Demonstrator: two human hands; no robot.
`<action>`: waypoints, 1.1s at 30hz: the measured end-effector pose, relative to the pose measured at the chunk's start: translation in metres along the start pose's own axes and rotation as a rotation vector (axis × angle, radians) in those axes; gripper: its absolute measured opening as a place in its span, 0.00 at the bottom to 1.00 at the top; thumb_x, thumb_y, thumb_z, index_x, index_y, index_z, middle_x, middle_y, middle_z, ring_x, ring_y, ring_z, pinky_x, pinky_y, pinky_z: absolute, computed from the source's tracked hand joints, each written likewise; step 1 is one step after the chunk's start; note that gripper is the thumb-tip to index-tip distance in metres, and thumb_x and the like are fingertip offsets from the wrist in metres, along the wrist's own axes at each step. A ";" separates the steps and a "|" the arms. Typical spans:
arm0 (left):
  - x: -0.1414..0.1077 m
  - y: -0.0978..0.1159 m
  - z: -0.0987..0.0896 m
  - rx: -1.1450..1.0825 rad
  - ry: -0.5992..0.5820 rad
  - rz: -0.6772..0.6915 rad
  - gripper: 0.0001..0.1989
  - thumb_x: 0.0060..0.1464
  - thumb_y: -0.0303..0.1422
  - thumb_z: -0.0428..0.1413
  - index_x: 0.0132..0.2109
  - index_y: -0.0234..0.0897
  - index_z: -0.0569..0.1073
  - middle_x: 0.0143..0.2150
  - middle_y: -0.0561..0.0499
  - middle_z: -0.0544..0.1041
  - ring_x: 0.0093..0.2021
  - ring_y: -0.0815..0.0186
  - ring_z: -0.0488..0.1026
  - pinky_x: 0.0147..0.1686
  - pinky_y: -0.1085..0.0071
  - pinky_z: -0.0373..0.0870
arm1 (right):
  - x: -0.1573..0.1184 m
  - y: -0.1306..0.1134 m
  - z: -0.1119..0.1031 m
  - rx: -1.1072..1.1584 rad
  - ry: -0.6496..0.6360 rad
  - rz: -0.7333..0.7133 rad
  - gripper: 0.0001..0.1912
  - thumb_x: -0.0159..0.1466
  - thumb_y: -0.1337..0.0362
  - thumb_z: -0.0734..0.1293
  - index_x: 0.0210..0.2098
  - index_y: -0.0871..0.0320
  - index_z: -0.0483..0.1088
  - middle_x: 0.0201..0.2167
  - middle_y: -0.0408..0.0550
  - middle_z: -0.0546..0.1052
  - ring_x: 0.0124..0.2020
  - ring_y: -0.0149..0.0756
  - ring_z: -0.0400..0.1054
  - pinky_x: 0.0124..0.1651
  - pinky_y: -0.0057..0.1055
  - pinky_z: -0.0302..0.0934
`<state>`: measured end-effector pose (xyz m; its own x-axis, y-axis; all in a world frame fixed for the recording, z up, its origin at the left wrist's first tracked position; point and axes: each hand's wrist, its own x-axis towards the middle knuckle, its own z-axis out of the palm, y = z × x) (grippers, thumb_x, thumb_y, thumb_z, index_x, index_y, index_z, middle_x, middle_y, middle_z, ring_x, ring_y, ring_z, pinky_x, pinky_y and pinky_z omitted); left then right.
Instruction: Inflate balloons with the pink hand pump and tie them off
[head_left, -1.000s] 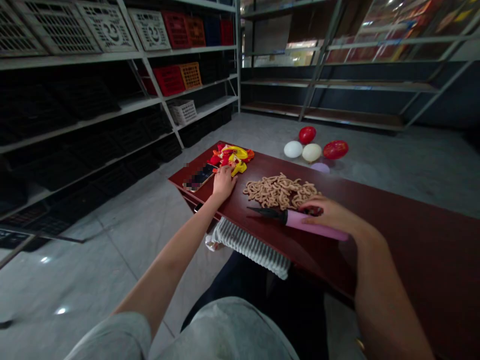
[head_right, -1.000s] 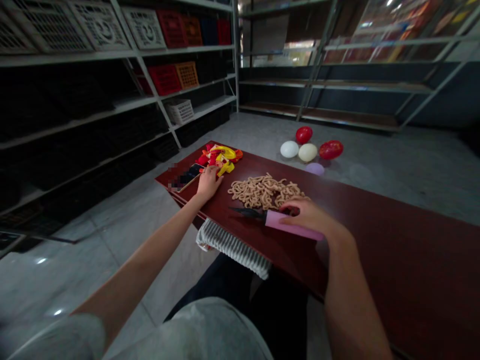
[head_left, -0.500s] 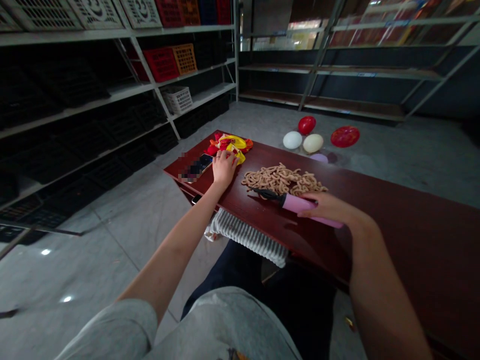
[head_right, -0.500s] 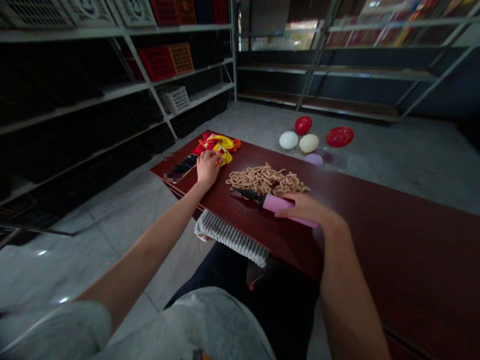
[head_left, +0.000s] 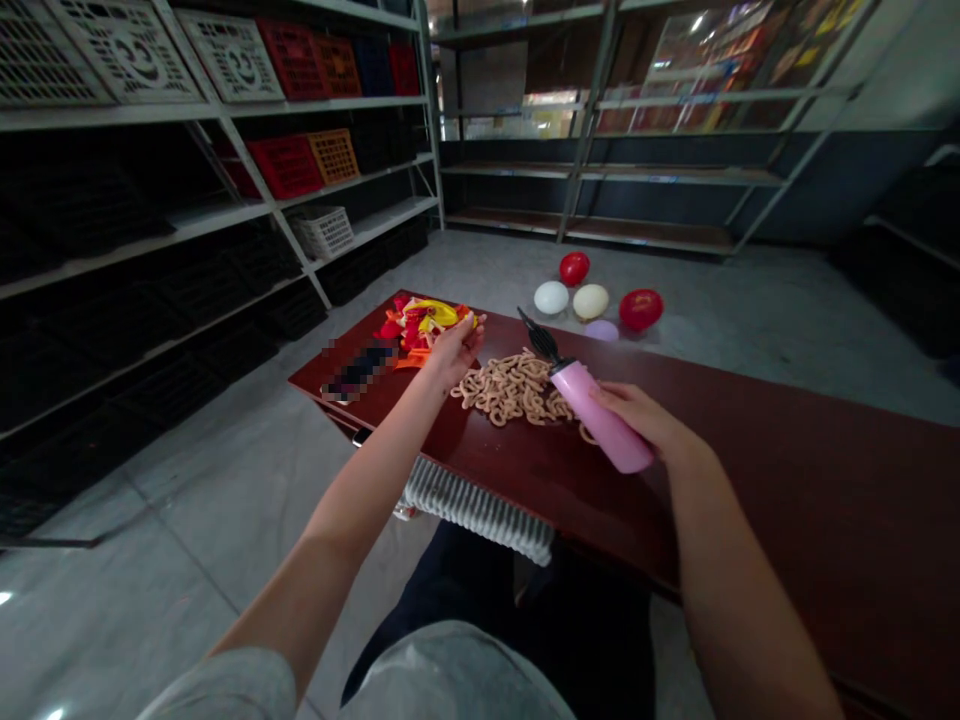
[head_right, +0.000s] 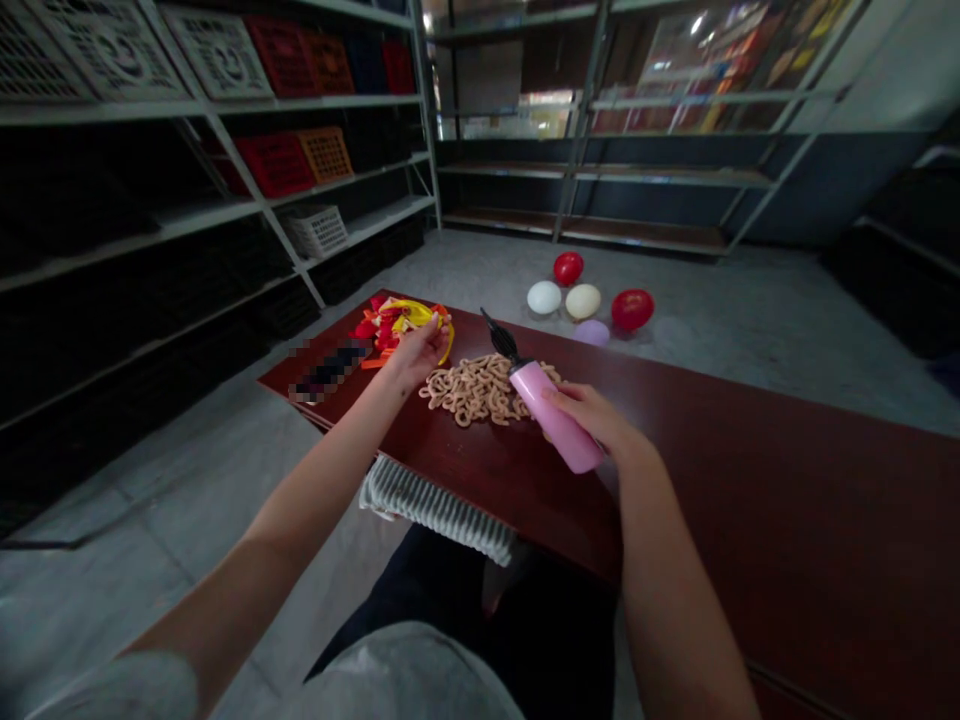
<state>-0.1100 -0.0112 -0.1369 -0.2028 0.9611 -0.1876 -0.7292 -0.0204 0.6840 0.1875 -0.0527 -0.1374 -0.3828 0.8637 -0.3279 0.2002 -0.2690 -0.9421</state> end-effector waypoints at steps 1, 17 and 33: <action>0.003 -0.004 0.007 -0.053 -0.003 -0.049 0.07 0.63 0.22 0.54 0.37 0.29 0.75 0.32 0.49 0.79 0.26 0.76 0.73 0.29 0.82 0.72 | 0.000 0.000 0.002 0.084 0.019 0.025 0.20 0.58 0.51 0.73 0.43 0.57 0.71 0.32 0.50 0.80 0.27 0.40 0.75 0.30 0.37 0.72; 0.051 -0.056 0.049 -0.226 -0.022 -0.305 0.09 0.66 0.23 0.50 0.37 0.28 0.73 0.28 0.49 0.76 0.25 0.75 0.75 0.26 0.84 0.75 | 0.013 0.003 -0.009 0.618 0.114 0.003 0.17 0.65 0.51 0.66 0.43 0.57 0.76 0.37 0.49 0.82 0.32 0.33 0.75 0.37 0.25 0.72; 0.006 -0.074 0.058 -0.224 -0.057 -0.632 0.13 0.66 0.25 0.49 0.53 0.27 0.74 0.34 0.42 0.81 0.29 0.67 0.80 0.24 0.80 0.76 | 0.010 -0.006 -0.003 0.700 0.147 -0.007 0.21 0.67 0.48 0.62 0.43 0.57 0.76 0.32 0.46 0.80 0.28 0.29 0.72 0.31 0.22 0.68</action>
<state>-0.0194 0.0122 -0.1480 0.3381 0.8199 -0.4620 -0.8157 0.5001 0.2907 0.1857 -0.0414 -0.1349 -0.2469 0.9016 -0.3553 -0.4468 -0.4312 -0.7839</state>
